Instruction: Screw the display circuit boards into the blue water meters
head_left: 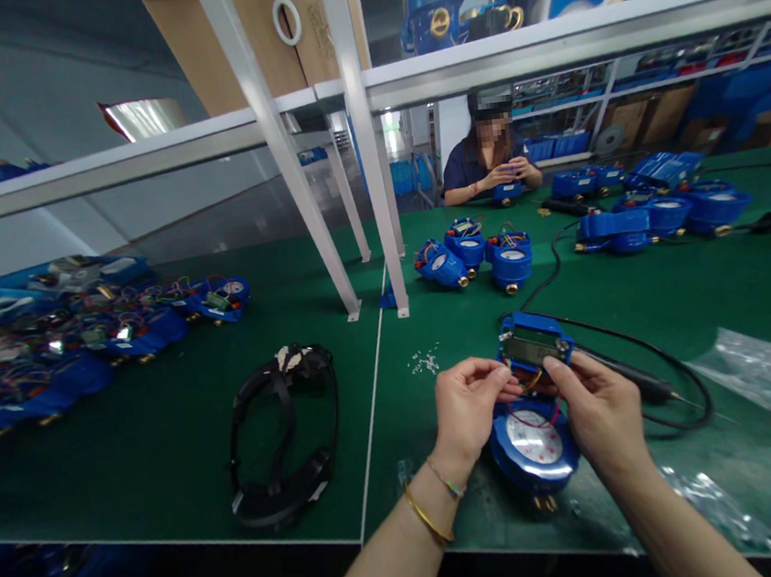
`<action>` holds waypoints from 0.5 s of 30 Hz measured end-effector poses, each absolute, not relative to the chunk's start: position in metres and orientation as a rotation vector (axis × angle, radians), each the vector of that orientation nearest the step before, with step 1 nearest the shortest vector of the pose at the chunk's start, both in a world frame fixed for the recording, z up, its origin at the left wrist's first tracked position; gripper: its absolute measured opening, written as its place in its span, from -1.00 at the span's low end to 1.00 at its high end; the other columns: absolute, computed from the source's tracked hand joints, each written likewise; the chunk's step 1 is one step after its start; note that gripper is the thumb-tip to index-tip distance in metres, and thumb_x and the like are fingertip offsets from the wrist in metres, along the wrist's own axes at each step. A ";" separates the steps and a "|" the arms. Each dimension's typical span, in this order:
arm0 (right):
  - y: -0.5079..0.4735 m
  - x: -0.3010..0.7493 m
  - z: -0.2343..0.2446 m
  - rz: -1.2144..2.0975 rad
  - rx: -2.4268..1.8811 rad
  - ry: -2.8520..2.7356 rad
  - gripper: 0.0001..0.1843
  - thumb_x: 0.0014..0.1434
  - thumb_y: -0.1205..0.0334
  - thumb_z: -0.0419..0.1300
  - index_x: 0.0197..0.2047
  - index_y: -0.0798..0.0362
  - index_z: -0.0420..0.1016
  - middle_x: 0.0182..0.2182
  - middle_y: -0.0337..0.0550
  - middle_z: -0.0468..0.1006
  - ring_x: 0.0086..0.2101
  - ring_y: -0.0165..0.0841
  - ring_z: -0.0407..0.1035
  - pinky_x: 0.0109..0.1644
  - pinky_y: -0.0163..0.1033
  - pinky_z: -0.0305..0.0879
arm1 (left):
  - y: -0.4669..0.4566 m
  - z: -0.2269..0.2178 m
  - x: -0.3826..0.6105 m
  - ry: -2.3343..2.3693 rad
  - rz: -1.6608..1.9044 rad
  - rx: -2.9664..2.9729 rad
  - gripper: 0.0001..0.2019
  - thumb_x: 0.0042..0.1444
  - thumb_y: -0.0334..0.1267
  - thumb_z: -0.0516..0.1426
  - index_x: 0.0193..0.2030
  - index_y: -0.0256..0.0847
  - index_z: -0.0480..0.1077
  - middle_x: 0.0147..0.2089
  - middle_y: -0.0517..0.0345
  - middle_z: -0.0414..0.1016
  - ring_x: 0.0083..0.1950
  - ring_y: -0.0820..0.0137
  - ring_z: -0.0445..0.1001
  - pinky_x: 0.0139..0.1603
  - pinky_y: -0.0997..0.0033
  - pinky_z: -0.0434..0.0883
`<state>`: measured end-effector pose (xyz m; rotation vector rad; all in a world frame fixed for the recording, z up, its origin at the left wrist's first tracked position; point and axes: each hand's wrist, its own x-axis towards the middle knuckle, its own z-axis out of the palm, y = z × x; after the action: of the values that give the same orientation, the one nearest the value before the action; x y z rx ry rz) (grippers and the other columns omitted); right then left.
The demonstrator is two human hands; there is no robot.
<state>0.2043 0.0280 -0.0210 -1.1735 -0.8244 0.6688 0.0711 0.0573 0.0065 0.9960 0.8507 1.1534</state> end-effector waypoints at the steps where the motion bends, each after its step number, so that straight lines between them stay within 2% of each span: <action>1: 0.028 0.204 -0.022 0.670 -1.170 -0.817 -0.58 -0.01 -0.03 0.40 -0.19 0.12 0.62 -0.23 -0.03 0.61 -0.36 -0.25 0.51 -0.27 -0.22 0.52 | 0.057 0.005 0.071 0.848 1.158 0.998 -0.79 -0.07 -0.22 0.35 -0.41 -0.34 0.50 -0.48 0.07 0.57 -0.47 0.42 0.55 -0.36 0.46 0.51; 10: 0.030 0.204 -0.023 0.718 -1.134 -0.794 -0.59 0.00 -0.02 0.40 -0.20 0.13 0.62 -0.24 -0.01 0.61 -0.36 -0.24 0.51 -0.26 -0.20 0.53 | 0.058 -0.002 0.073 0.825 1.185 1.023 -0.77 -0.02 -0.19 0.32 -0.36 -0.33 0.45 -0.45 0.08 0.58 -0.43 0.40 0.58 -0.34 0.46 0.54; 15: 0.029 0.202 -0.019 0.727 -1.135 -0.775 -0.60 -0.03 -0.02 0.42 -0.24 0.13 0.62 -0.24 -0.02 0.61 -0.36 -0.25 0.51 -0.25 -0.21 0.53 | 0.058 -0.002 0.075 0.881 1.186 1.088 -0.86 0.07 -0.27 0.23 -0.36 -0.30 0.40 -0.48 0.13 0.54 -0.49 0.45 0.55 -0.40 0.52 0.51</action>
<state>0.2023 0.0289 -0.0188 -1.1354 -0.7753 0.7270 0.0746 0.0578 -0.0017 1.0883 0.8806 1.1865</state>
